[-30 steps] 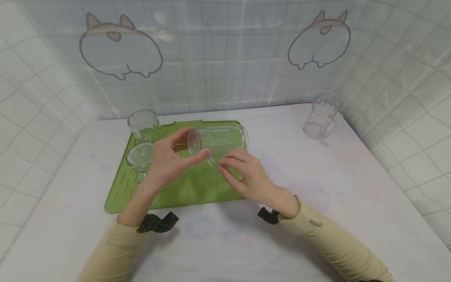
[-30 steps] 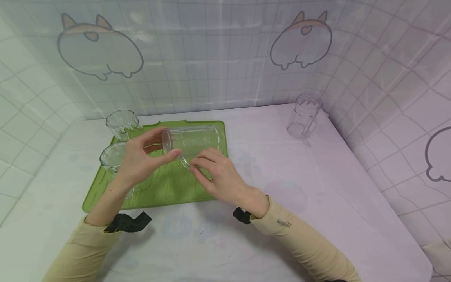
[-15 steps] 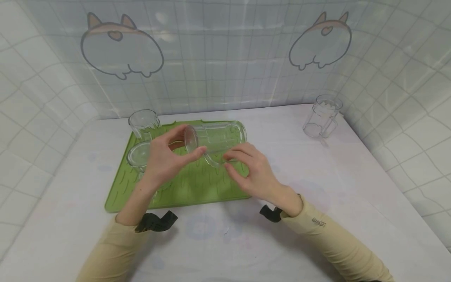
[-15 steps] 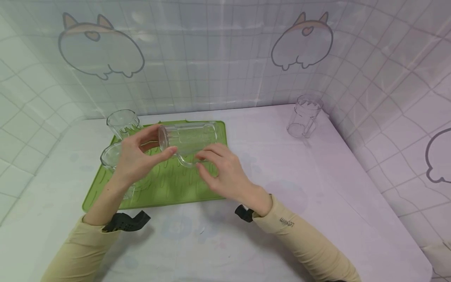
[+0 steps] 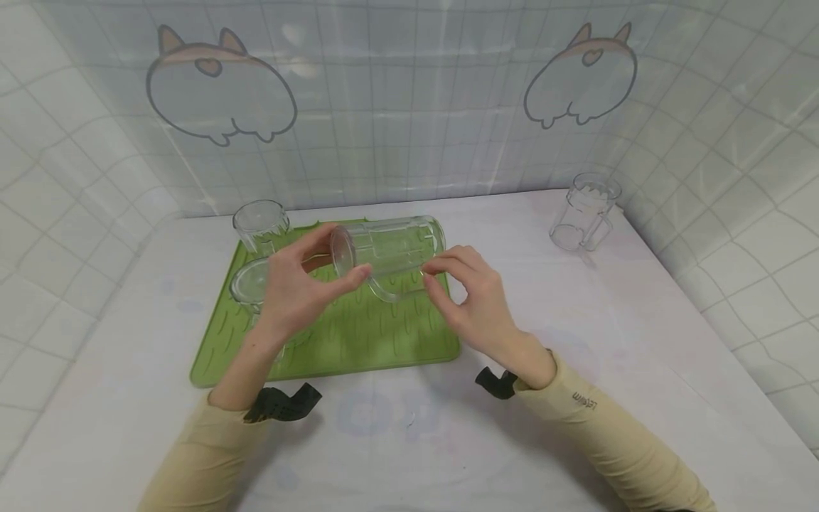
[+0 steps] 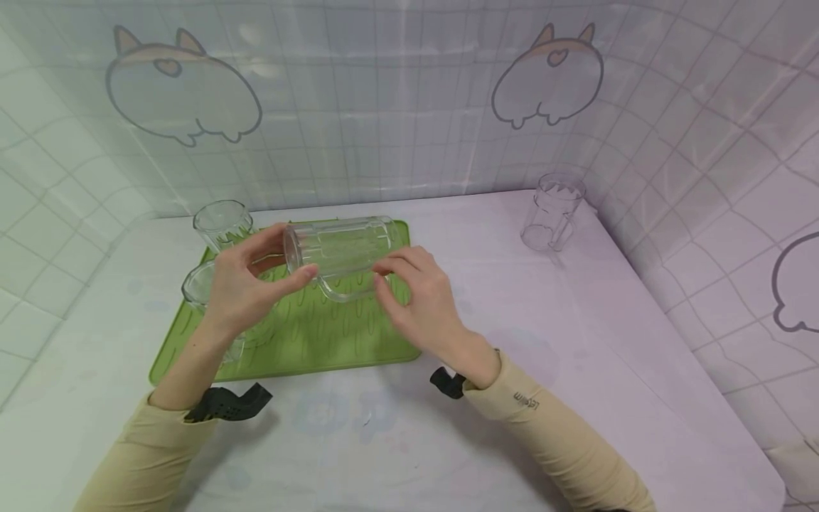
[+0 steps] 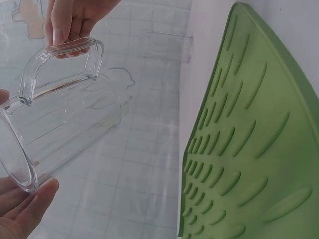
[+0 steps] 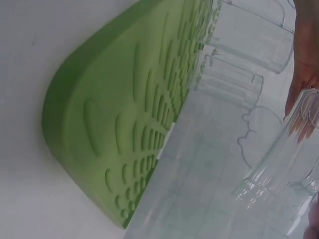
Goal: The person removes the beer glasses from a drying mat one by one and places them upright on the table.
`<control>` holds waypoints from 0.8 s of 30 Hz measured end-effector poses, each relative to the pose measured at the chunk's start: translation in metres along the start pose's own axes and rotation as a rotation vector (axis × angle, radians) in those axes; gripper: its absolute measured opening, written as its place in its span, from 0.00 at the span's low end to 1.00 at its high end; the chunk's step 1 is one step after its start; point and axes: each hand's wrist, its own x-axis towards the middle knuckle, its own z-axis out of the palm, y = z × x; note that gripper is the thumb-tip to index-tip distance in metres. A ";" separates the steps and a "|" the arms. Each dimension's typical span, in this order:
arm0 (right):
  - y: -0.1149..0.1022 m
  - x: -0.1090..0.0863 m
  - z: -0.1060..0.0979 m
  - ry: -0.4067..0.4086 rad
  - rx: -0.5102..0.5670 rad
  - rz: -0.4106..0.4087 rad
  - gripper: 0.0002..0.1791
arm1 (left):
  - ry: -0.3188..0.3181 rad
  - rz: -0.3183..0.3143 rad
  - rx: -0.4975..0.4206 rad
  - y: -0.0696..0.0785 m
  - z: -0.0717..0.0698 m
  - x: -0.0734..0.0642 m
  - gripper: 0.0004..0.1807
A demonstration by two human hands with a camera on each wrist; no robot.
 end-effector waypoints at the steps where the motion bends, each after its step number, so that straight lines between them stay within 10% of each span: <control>1: 0.000 0.000 -0.001 0.003 -0.007 0.002 0.05 | 0.001 -0.002 0.000 0.000 0.000 0.000 0.33; 16: 0.005 -0.001 -0.003 -0.008 -0.061 0.130 0.07 | 0.036 0.014 -0.009 0.037 -0.004 -0.005 0.27; 24: 0.004 -0.002 -0.005 -0.112 0.023 0.295 0.12 | 0.067 0.037 -0.030 0.019 -0.002 -0.003 0.29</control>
